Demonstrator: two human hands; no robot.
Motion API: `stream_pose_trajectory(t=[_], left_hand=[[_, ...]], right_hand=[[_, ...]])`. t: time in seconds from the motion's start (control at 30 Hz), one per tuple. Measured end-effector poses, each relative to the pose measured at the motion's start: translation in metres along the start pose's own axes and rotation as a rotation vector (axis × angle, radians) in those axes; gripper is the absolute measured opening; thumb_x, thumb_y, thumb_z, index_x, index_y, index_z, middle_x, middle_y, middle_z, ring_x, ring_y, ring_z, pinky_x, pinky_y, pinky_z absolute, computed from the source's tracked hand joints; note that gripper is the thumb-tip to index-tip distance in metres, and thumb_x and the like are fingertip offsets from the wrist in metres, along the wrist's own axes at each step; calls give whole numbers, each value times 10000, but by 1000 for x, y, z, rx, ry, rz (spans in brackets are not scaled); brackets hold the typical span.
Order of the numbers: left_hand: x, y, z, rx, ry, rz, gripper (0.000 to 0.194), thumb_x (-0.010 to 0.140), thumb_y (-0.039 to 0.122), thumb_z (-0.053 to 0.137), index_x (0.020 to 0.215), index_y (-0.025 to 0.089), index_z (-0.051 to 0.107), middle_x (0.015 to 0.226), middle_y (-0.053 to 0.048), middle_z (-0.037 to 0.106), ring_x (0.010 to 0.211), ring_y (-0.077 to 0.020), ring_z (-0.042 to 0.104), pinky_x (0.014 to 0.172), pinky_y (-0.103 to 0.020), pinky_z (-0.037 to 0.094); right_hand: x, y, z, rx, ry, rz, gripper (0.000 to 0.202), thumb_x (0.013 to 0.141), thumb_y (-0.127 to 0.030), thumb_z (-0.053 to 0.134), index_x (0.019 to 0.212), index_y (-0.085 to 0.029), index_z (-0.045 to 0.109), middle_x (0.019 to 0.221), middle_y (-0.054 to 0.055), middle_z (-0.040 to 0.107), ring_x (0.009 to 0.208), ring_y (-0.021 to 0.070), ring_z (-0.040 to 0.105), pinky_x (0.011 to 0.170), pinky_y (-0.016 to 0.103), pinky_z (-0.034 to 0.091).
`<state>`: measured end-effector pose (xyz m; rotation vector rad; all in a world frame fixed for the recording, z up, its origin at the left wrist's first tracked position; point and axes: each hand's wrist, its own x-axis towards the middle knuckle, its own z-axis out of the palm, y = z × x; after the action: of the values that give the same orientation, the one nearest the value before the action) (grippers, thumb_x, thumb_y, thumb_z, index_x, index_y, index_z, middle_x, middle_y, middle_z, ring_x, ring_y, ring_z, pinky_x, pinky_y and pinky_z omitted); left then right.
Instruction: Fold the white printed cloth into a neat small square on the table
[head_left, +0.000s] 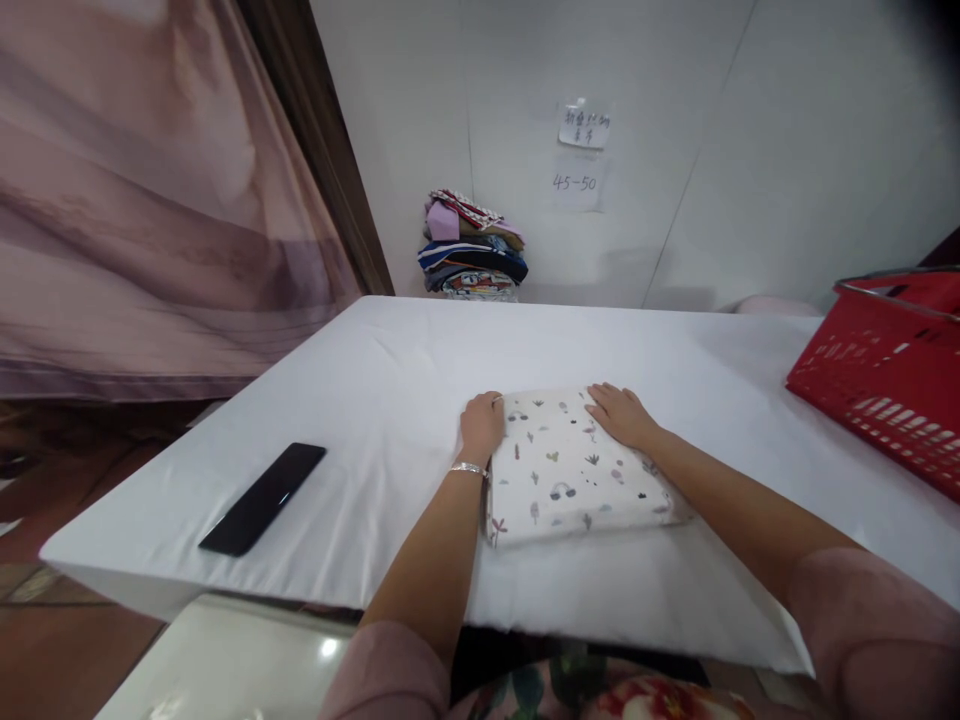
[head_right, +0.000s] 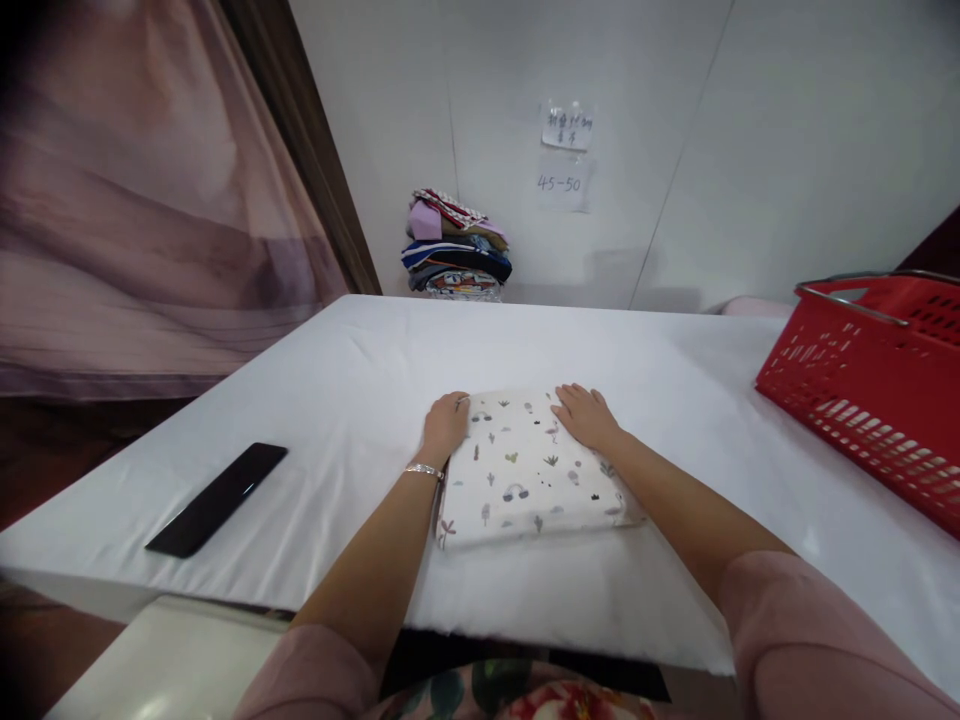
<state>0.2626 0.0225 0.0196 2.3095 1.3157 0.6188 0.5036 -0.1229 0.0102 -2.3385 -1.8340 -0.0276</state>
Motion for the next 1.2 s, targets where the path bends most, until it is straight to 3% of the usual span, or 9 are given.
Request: stream_pose_trajectory(t=[0.17,0.33,0.57,0.7,0.83,0.97,1.1,1.2], left_hand=[[0,-1,0,-15,6,13,313,904,302,356,1052,216,618,1083,-64,637,1019,-228,541,867,-341,398],[-1,-1,-1,-10,7,15,322,908,322,344,1042,219,617,1066,-63,637,1005,-227,538,846,-342,399],[0,1,-3,41,-26,32,380,908,445,343,1050,223,616,1060,-62,638,1009,-213,541,848,-321,402],[17,10,-18,236,-201,50,426,867,508,393,1078,215,620,1152,-89,609,1087,-254,523,889,-368,392],[38,25,-33,287,-364,193,560,788,567,488,1247,248,516,1356,-56,486,1219,-263,447,1006,-390,321],[54,32,-26,303,-630,250,705,670,643,571,1255,253,516,1330,-64,516,1180,-282,491,954,-355,390],[65,32,-18,292,-722,271,720,629,626,609,1225,229,542,1299,-79,542,1130,-272,529,889,-323,441],[67,36,-21,302,-777,243,727,624,609,618,1236,226,531,1301,-82,543,1120,-269,537,884,-332,448]], right_hand=[[7,2,-10,27,2,-27,520,922,-502,246,1330,-239,434,1406,102,437,1325,305,323,1035,548,258],[16,2,-13,44,-119,-73,505,924,-469,287,1330,-217,446,1336,107,516,1241,257,445,1034,455,283],[18,3,-18,18,-149,-117,528,919,-465,282,1343,-192,438,1332,124,511,1229,269,451,1022,432,307],[34,4,-40,63,-372,-54,676,824,-554,443,1388,-185,394,1367,138,465,1217,308,460,973,400,383],[60,2,-58,62,-593,-18,813,679,-551,636,1375,-190,422,1394,132,439,1236,352,431,997,440,369],[81,-2,-59,48,-716,43,853,566,-514,735,1322,-210,484,1354,121,485,1194,374,461,945,480,401],[91,-2,-55,82,-826,94,766,481,-526,777,1157,-204,619,1255,104,570,1116,365,521,904,471,423],[92,-3,-55,98,-832,111,714,450,-482,800,1084,-187,654,1179,97,617,1077,348,552,880,442,445]])
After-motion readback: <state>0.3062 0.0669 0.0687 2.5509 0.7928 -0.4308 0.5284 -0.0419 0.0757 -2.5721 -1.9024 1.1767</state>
